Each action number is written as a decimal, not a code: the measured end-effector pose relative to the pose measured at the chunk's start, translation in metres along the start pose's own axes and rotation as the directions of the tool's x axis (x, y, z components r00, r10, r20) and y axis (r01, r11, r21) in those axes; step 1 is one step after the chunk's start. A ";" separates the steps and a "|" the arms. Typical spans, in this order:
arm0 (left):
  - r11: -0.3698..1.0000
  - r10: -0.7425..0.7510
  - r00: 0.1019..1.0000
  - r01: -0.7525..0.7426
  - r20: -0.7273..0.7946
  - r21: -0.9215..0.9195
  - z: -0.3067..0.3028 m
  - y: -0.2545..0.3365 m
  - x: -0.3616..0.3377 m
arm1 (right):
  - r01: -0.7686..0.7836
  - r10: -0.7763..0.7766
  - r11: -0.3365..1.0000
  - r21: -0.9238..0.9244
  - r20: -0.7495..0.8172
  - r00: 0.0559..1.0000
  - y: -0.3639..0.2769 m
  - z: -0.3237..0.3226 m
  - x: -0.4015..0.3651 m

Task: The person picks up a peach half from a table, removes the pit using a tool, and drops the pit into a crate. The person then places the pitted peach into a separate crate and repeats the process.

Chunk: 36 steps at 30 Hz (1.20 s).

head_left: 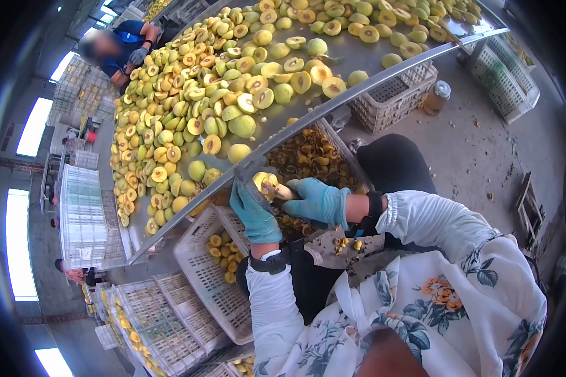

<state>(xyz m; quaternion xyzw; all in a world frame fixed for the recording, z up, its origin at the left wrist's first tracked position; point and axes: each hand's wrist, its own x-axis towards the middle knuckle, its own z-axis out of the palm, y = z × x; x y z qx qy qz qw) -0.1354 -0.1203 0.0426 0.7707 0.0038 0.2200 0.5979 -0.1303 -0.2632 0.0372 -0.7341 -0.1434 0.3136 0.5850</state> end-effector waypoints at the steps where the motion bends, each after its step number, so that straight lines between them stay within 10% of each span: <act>1: 0.994 0.101 0.995 -0.100 -0.011 0.045 0.001 -0.001 0.001 | -0.039 0.037 0.996 0.085 0.030 0.999 -0.002 -0.002 0.000; 10: 0.759 -0.435 0.898 0.410 0.075 -0.505 -0.001 0.002 -0.008 | -0.179 0.058 0.930 0.319 0.356 0.933 0.013 -0.005 0.015; 13: 0.693 -0.471 0.873 0.457 0.131 -0.557 0.000 0.015 -0.012 | -0.140 0.073 0.970 0.200 0.312 0.947 0.015 -0.003 0.015; 19: 0.542 -0.435 0.871 0.455 0.227 -0.706 -0.039 -0.011 -0.007 | 0.411 -0.343 0.859 -0.305 0.254 0.905 0.028 0.003 0.015; 22: 0.285 -0.443 0.832 0.485 0.335 -0.827 -0.121 -0.028 0.010 | 0.247 -0.086 0.679 -0.692 0.259 0.962 0.024 -0.010 0.001; 25: 0.811 -0.585 0.753 0.552 -0.302 -0.195 -0.249 -0.078 0.006 | 0.249 0.138 0.341 -0.906 0.310 0.941 0.073 -0.011 0.013; 26: 0.725 -0.319 0.865 0.486 -0.388 0.488 -0.260 -0.084 -0.002 | 0.219 0.106 0.395 -0.892 0.281 0.954 0.070 -0.004 0.011; 28: 0.313 0.105 0.921 0.327 -0.375 0.892 -0.273 -0.093 -0.006 | 0.170 0.050 0.472 -0.865 0.219 0.974 0.058 0.001 0.010; 31: 0.592 0.012 0.963 0.211 -0.270 0.778 -0.227 -0.077 0.035 | 0.337 -0.034 0.433 -0.836 0.359 0.933 0.068 0.003 0.014; 36: 0.279 -0.233 0.967 0.173 -0.108 0.945 -0.122 -0.073 0.123 | 0.285 -0.053 0.529 -0.800 0.304 0.951 0.052 0.000 0.011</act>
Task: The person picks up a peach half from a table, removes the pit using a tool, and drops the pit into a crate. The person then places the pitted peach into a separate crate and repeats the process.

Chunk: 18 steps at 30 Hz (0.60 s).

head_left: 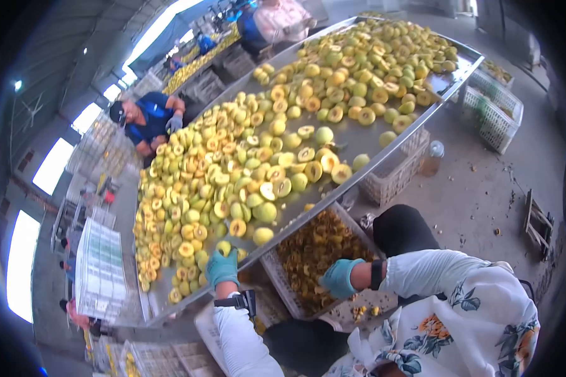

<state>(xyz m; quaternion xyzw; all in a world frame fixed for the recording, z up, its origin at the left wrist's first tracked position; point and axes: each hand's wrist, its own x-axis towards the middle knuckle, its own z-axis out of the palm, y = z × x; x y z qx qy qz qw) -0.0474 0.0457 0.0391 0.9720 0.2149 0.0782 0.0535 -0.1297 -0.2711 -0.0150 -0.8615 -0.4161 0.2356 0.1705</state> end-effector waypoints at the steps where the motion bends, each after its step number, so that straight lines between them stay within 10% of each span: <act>1: 0.998 -0.017 0.997 0.013 0.079 0.058 0.005 0.014 0.007 | -0.028 0.027 0.999 0.019 0.023 0.999 -0.005 -0.006 -0.003; 6: 0.977 -0.033 0.949 -0.035 0.312 0.211 0.020 0.038 0.028 | -0.065 0.062 0.995 0.077 0.046 0.997 -0.010 -0.023 -0.008; 10: 0.957 -0.053 0.991 0.015 -0.125 -0.291 0.009 0.041 0.009 | -0.031 0.032 0.994 0.105 -0.013 0.999 -0.004 -0.018 -0.009; 12: 0.543 -0.014 0.990 0.126 0.141 -0.830 0.001 0.032 0.005 | -0.005 0.015 0.993 0.117 -0.081 0.997 -0.003 -0.017 -0.007; 14: -0.234 0.267 0.934 0.301 0.237 -0.924 0.006 0.013 -0.009 | -0.011 0.030 0.989 0.148 -0.121 0.992 -0.007 -0.025 -0.008; 18: 0.169 0.231 0.972 -0.092 -0.051 -0.981 -0.025 0.062 -0.096 | 0.057 0.113 0.919 0.389 -0.401 0.909 -0.020 -0.047 -0.014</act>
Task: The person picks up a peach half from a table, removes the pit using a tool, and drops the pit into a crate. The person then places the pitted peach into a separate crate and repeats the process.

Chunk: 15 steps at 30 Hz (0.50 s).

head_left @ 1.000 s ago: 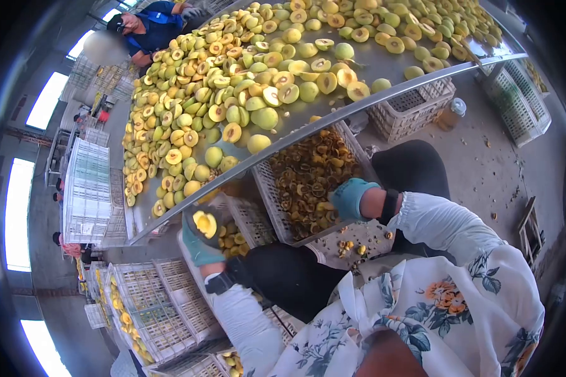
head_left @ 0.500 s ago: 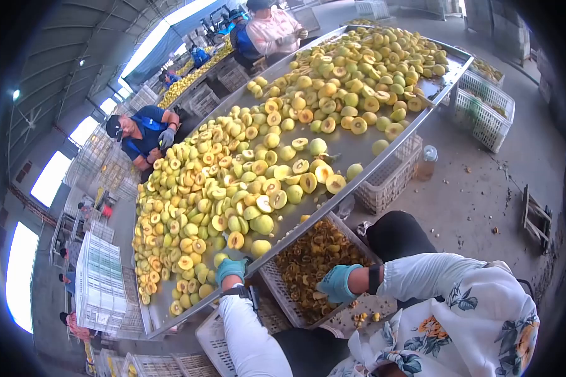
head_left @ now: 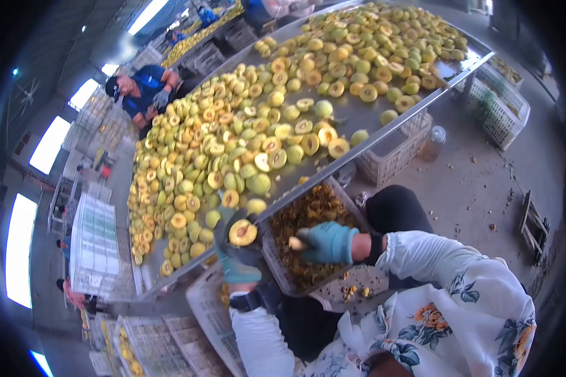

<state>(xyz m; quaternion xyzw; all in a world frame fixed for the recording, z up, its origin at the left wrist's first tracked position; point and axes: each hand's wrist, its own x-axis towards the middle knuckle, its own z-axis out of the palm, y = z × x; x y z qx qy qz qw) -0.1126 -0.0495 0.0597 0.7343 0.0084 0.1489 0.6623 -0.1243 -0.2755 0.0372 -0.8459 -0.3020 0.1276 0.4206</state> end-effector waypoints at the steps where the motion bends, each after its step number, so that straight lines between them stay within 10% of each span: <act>1: 0.991 0.068 0.998 -0.066 -0.013 0.119 0.011 0.009 -0.015 | -0.010 0.010 1.000 -0.008 -0.018 1.000 -0.003 -0.002 0.001; 2: 0.838 0.247 0.965 -0.260 0.093 0.480 0.018 0.008 -0.023 | -0.024 0.023 0.999 -0.026 -0.045 0.999 -0.003 -0.004 0.003; 4: 0.996 0.020 1.000 -0.019 0.008 -0.092 0.035 0.001 -0.033 | 0.027 -0.030 0.999 -0.042 -0.073 0.997 0.002 -0.003 0.006; 5: 0.994 0.066 0.997 -0.069 0.041 0.086 0.043 0.004 -0.038 | 0.036 -0.041 0.997 -0.075 -0.067 0.997 0.002 -0.002 0.007; 9: 0.906 -0.173 0.982 0.189 0.074 -0.379 0.044 -0.015 -0.025 | 0.009 -0.016 0.991 -0.137 -0.045 0.999 -0.002 -0.006 0.008; 12: 0.848 -0.223 0.972 0.233 0.078 -0.476 0.047 -0.017 -0.026 | -0.006 -0.001 0.992 -0.129 -0.055 0.998 -0.004 -0.008 0.008; 15: 0.983 -0.058 0.996 0.069 0.067 -0.170 0.051 -0.014 -0.031 | -0.018 0.012 0.992 -0.121 -0.051 0.999 -0.001 -0.001 0.009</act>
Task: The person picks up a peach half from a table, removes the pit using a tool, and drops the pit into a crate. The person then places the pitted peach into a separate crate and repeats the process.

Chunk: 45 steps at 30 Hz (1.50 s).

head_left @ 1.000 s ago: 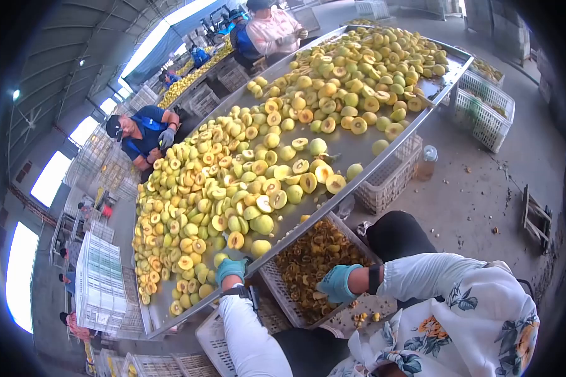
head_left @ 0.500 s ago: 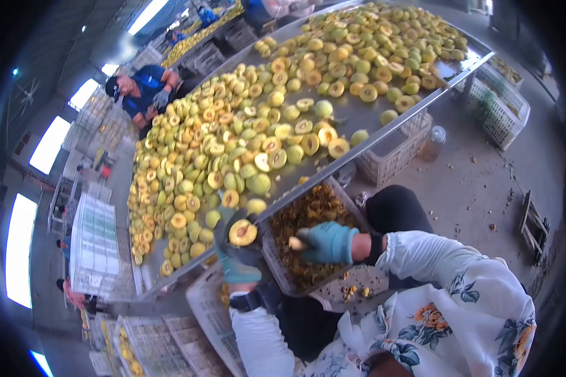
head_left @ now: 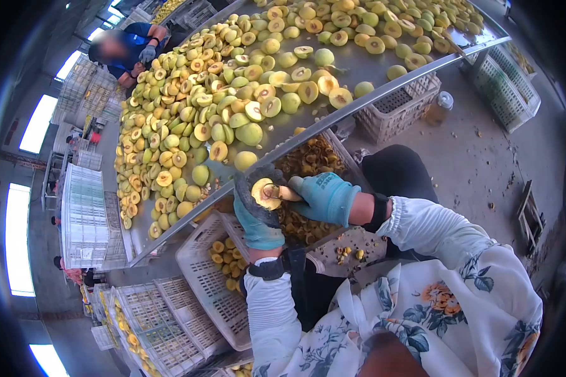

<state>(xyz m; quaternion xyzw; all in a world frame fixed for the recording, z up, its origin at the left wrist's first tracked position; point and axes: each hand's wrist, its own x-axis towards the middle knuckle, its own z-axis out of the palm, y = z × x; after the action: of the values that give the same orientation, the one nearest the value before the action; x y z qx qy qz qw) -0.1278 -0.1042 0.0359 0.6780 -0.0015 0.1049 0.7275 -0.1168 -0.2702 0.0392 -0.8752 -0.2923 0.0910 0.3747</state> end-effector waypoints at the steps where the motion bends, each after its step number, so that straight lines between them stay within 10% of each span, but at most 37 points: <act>1: 0.999 0.032 0.999 -0.031 -0.022 0.040 0.001 -0.001 -0.001 | -0.006 0.006 1.000 0.019 0.004 1.000 0.000 0.002 0.000; 11: 0.546 0.497 0.866 -0.262 -0.057 0.796 -0.002 -0.025 -0.013 | -0.121 0.095 0.955 0.269 0.109 0.990 -0.011 0.009 0.000; 15: 0.647 0.477 0.865 -0.228 -0.153 0.727 0.004 -0.023 -0.022 | -0.142 0.075 0.919 0.367 0.192 0.979 -0.009 0.007 0.003; 24: 0.920 0.219 0.972 -0.179 -0.079 0.348 0.012 0.008 -0.011 | -0.025 0.029 0.999 -0.044 0.078 0.997 -0.013 -0.007 -0.002; 32: 0.906 0.238 0.968 -0.193 -0.077 0.378 0.000 -0.007 -0.007 | 0.004 -0.004 0.999 0.033 0.000 1.000 -0.008 0.003 -0.004; 39: 0.999 -0.012 0.990 0.007 -0.141 -0.037 0.004 0.010 -0.008 | -0.022 0.023 1.000 -0.012 0.054 0.998 -0.008 0.003 -0.002; 45: 0.939 0.183 0.983 -0.166 -0.030 0.303 -0.004 -0.001 -0.009 | -0.025 0.023 1.000 0.018 0.074 0.997 -0.013 -0.002 -0.003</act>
<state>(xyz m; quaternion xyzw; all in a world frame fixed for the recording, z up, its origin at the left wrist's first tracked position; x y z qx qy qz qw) -0.1370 -0.1020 0.0336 0.7742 -0.0249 0.1873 0.6041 -0.1243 -0.2664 0.0498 -0.8711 -0.2946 0.1305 0.3707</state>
